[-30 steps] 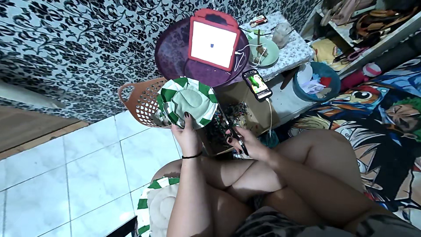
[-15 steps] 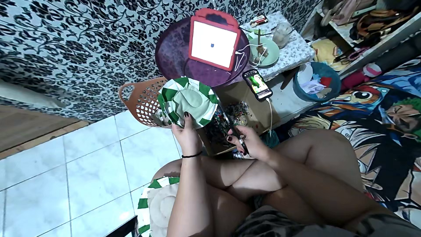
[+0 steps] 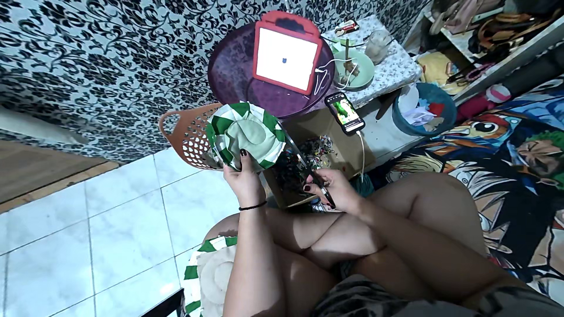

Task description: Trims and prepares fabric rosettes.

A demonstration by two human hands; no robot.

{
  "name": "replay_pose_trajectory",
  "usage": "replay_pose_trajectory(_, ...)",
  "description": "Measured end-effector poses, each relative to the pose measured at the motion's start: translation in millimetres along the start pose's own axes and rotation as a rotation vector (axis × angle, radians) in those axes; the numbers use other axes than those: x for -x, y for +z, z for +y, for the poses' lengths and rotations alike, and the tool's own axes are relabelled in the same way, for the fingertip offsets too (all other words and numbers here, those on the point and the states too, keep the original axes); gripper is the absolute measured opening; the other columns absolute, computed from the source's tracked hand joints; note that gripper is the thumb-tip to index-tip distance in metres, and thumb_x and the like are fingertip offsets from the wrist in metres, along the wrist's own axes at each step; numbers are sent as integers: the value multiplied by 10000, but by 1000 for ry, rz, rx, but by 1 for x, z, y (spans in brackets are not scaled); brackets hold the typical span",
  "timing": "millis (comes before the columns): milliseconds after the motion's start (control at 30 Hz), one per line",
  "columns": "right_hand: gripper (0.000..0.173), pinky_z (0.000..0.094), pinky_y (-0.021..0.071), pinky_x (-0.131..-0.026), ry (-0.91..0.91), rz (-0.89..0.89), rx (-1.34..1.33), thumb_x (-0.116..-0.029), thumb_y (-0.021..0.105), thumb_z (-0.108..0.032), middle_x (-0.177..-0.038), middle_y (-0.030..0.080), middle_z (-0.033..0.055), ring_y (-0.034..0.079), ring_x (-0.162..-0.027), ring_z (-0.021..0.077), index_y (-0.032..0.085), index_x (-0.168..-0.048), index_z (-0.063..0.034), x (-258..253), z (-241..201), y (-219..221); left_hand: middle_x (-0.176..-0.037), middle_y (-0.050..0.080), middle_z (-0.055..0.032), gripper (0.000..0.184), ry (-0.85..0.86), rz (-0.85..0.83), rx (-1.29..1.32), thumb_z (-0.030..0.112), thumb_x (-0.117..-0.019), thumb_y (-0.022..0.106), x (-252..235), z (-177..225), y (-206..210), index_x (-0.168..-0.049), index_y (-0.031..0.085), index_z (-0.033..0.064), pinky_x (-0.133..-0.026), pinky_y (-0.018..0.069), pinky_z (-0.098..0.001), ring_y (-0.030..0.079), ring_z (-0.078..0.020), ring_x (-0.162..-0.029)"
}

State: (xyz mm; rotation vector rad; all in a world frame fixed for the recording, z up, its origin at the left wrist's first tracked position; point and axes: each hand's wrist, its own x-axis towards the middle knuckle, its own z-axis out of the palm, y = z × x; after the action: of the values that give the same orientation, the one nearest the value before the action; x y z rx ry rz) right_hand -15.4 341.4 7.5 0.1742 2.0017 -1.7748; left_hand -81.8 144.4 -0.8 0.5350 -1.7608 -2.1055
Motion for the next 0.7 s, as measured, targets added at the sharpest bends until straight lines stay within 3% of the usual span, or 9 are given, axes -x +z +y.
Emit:
replay_pose_trajectory(167, 304, 187, 438, -487, -19, 2, 16, -948, 744, -281, -793, 628, 16, 498, -519, 19, 663, -1091, -24, 1, 2, 2, -1002, 646, -25, 198, 2, 5, -13, 122, -1045, 564, 1, -1, 1, -1235, 537, 72, -765, 614, -361, 686, -124, -862)
replay_pose_trajectory(333, 390, 193, 484, -540, -63, -85, -14, -974, 696, -311, -845, 597, 23, 518, -559, 29, 618, -1210, -9, -1, 5, -2, -983, 643, -24, 185, -19, -5, 23, 111, -1049, 550, 2, 2, 2, -1229, 529, 78, -756, 611, -350, 682, -122, -850)
replay_pose_trajectory(600, 365, 180, 489, -537, -47, -49, -72, -986, 684, -293, -841, 603, 16, 531, -559, 21, 612, -1203, -9, -1, 1, -4, -976, 660, -11, 178, -50, -59, 37, 91, -1048, 547, 6, 4, 5, -1225, 534, 82, -756, 620, -337, 695, -116, -838)
replay_pose_trajectory(700, 376, 185, 497, -542, -53, -44, -85, -983, 688, -304, -839, 596, 21, 535, -561, 29, 613, -1197, -4, -2, 1, -5, -930, 658, 5, 131, -46, -62, 24, 86, -1041, 558, 7, 3, 6, -1171, 556, 89, -724, 612, -316, 685, -100, -799)
